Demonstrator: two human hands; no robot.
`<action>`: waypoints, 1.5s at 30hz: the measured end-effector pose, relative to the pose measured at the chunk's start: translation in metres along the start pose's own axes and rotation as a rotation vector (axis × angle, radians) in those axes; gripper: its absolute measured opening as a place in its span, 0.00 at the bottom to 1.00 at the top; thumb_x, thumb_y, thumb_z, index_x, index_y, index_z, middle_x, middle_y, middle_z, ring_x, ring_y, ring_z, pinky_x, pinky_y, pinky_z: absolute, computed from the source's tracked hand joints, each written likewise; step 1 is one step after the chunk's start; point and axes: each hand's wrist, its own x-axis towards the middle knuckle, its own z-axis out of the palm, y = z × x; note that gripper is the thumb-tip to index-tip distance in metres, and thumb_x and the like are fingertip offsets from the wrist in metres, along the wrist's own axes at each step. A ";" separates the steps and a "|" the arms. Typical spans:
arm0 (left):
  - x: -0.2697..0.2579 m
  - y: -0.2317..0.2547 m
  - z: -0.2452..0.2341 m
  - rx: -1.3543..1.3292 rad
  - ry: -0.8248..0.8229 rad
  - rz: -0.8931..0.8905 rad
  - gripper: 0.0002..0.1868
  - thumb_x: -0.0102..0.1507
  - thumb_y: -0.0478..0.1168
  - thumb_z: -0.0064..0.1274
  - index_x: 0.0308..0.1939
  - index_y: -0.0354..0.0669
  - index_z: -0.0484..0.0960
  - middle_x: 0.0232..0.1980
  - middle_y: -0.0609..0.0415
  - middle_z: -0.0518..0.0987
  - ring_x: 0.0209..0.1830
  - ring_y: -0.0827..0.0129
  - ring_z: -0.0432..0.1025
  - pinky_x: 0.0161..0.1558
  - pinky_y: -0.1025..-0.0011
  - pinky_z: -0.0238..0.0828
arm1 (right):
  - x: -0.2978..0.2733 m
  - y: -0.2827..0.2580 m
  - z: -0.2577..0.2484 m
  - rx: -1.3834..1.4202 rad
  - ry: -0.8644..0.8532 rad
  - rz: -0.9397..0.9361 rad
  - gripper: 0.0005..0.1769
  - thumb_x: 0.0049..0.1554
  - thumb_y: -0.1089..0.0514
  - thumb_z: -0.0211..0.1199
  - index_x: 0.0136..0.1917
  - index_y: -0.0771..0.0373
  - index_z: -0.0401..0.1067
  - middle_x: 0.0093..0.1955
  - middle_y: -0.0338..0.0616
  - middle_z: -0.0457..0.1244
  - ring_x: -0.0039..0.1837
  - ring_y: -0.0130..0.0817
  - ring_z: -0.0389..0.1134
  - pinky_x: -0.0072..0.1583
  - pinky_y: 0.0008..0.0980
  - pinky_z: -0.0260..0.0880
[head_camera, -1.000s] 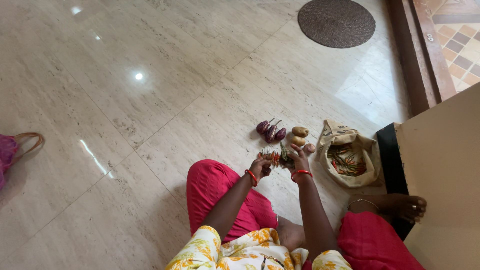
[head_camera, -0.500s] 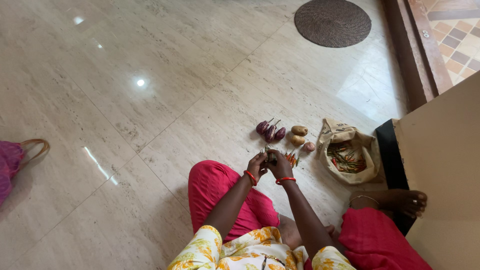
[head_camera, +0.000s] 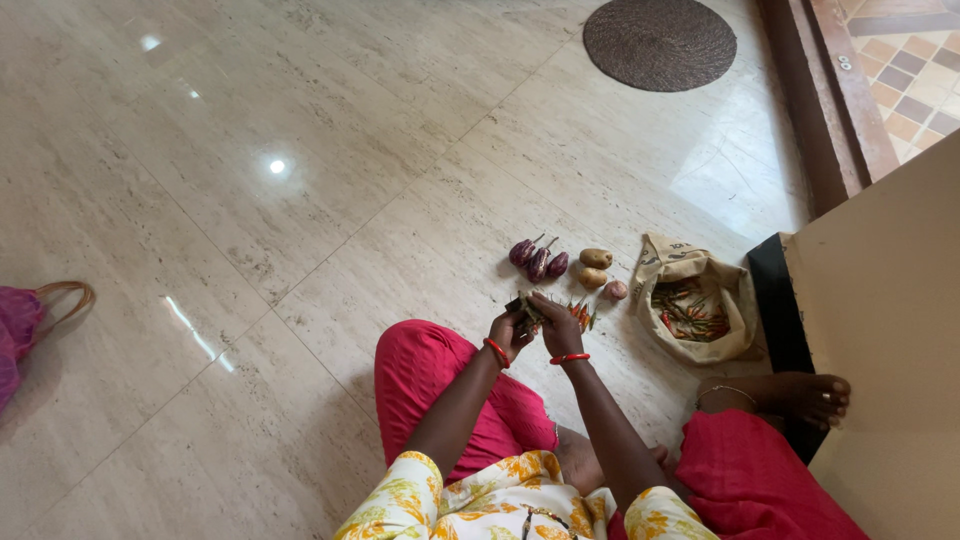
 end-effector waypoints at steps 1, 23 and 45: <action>0.000 0.001 0.000 -0.027 0.025 -0.009 0.12 0.71 0.49 0.48 0.49 0.48 0.79 0.36 0.57 0.81 0.30 0.72 0.75 0.28 0.75 0.72 | 0.000 -0.004 -0.001 -0.026 0.013 -0.154 0.27 0.53 0.71 0.57 0.63 0.56 0.78 0.64 0.44 0.69 0.64 0.48 0.70 0.63 0.42 0.70; -0.003 0.006 0.008 0.058 0.053 0.170 0.30 0.74 0.59 0.38 0.50 0.34 0.81 0.48 0.50 0.82 0.48 0.65 0.76 0.52 0.69 0.74 | -0.028 -0.039 0.019 -0.486 -0.054 -0.318 0.31 0.51 0.56 0.64 0.68 0.63 0.67 0.66 0.48 0.65 0.66 0.44 0.64 0.61 0.46 0.64; -0.007 -0.004 0.012 0.364 0.111 0.174 0.11 0.73 0.45 0.47 0.53 0.48 0.81 0.31 0.64 0.76 0.23 0.83 0.65 0.22 0.81 0.63 | -0.018 0.000 0.032 0.213 0.117 0.434 0.20 0.54 0.58 0.70 0.61 0.58 0.77 0.47 0.46 0.73 0.47 0.34 0.75 0.49 0.33 0.75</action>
